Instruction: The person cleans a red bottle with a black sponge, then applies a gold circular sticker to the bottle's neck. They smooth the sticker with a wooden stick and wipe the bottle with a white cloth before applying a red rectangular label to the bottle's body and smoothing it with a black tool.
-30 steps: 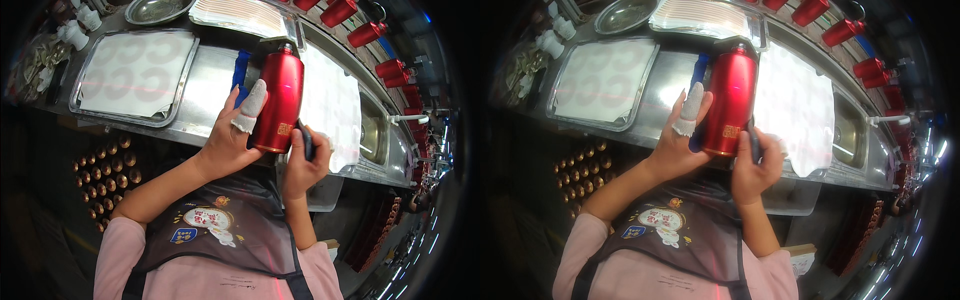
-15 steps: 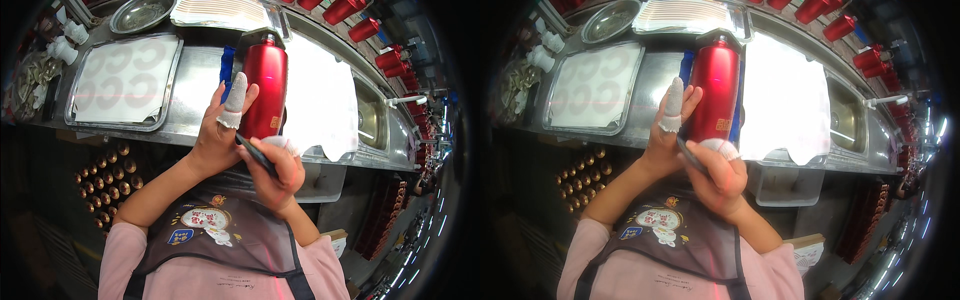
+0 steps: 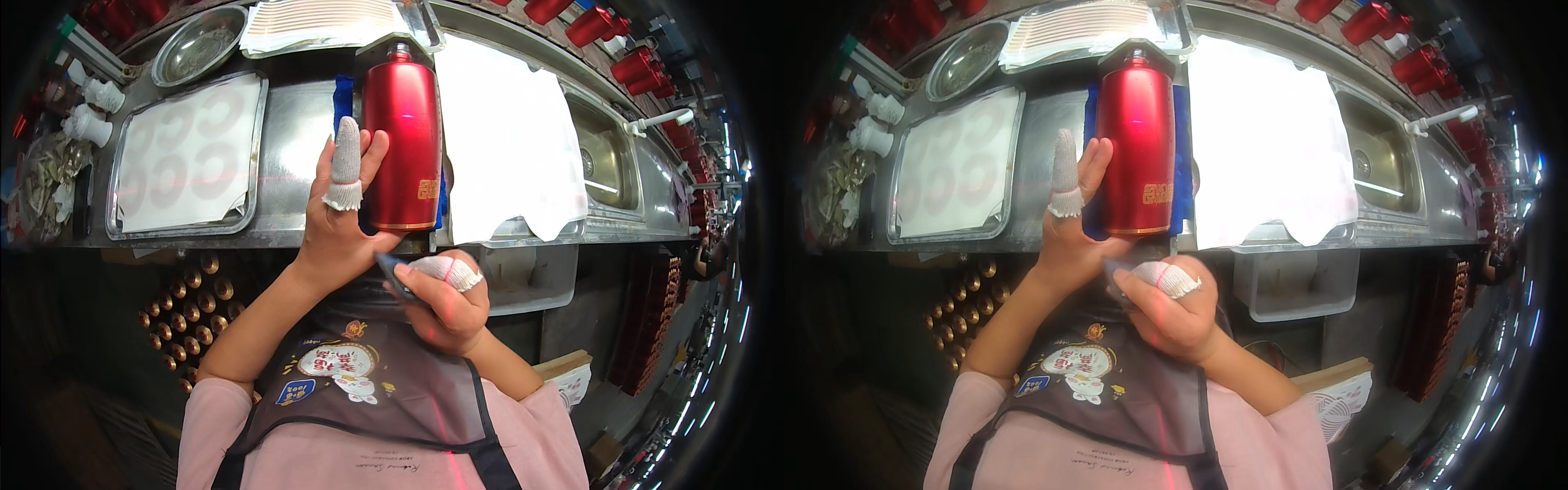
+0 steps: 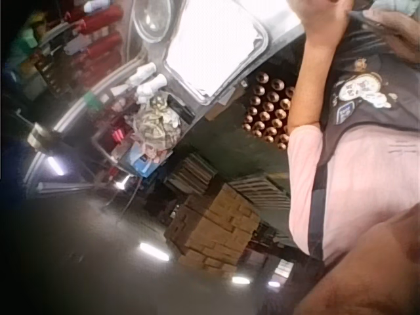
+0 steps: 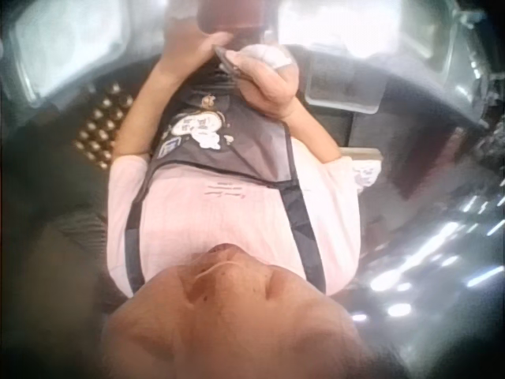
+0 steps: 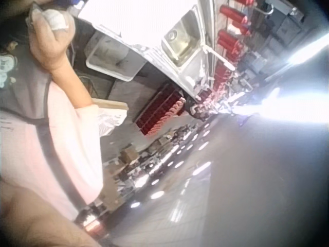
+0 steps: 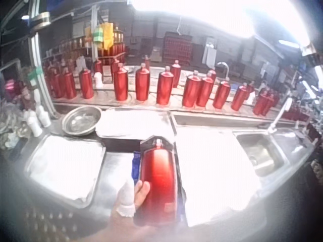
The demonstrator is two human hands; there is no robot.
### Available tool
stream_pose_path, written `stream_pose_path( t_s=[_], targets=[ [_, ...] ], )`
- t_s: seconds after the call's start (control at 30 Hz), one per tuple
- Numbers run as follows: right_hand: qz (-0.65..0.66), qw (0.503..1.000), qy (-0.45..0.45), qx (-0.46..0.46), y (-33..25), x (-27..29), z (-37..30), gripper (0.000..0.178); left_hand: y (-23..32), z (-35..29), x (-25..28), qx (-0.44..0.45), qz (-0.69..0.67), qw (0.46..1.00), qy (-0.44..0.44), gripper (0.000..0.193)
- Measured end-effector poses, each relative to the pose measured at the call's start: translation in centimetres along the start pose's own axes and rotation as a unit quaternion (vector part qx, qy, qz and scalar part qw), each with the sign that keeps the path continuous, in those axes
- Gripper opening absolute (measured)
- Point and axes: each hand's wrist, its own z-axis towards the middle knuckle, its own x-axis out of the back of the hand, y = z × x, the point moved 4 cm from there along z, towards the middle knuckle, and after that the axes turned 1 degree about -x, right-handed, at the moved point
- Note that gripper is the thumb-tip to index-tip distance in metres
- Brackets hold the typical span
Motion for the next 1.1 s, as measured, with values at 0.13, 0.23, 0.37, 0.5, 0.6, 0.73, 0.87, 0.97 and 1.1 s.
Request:
stream_pose_path(
  t_s=[0.13, 0.23, 0.37, 0.5, 0.6, 0.73, 0.87, 0.97, 1.1],
  targets=[
    [-0.115, 0.990, 0.036, -0.075, 0.3, 0.6, 0.2, 0.043, 0.1, -0.1, 0.0, 0.004, 0.019, 1.000, -0.004, 0.094],
    [0.052, 0.996, 0.029, -0.073, -0.3, 0.1, 0.5, 0.033, 0.1, 0.0, 0.1, 0.012, 0.006, 1.000, -0.005, 0.102],
    [0.002, 0.943, 0.136, -0.302, 2.4, 1.1, -0.3, 0.015, 0.3, 0.0, 0.2, -0.010, 0.011, 1.000, -0.007, 0.106],
    [0.011, 0.915, 0.178, -0.363, 4.1, 2.1, -1.3, 0.013, 0.2, 0.0, 0.1, 0.002, -0.011, 1.000, -0.020, 0.105],
    [0.001, 0.952, 0.177, -0.248, 2.7, 1.9, -0.5, 0.014, 0.4, -0.1, 0.2, -0.014, 0.014, 1.000, -0.001, 0.106],
    [-0.020, 0.978, 0.075, -0.195, 1.8, 0.4, 1.3, 0.016, 0.4, -0.1, 0.1, -0.001, 0.007, 1.000, -0.011, 0.106],
    [-0.097, 0.941, 0.166, -0.279, 3.1, 2.7, 0.3, 0.013, 0.4, -0.3, 0.1, 0.002, 0.005, 1.000, -0.005, 0.105],
    [-0.022, 0.958, 0.127, -0.255, 3.6, 3.6, -1.2, 0.014, 0.3, -0.2, 0.2, -0.007, 0.010, 1.000, -0.011, 0.105],
    [0.021, 0.996, -0.026, -0.085, 5.3, 1.4, 1.2, 0.021, 0.3, -0.3, 0.2, 0.010, 0.011, 1.000, -0.023, 0.106]
  ],
)
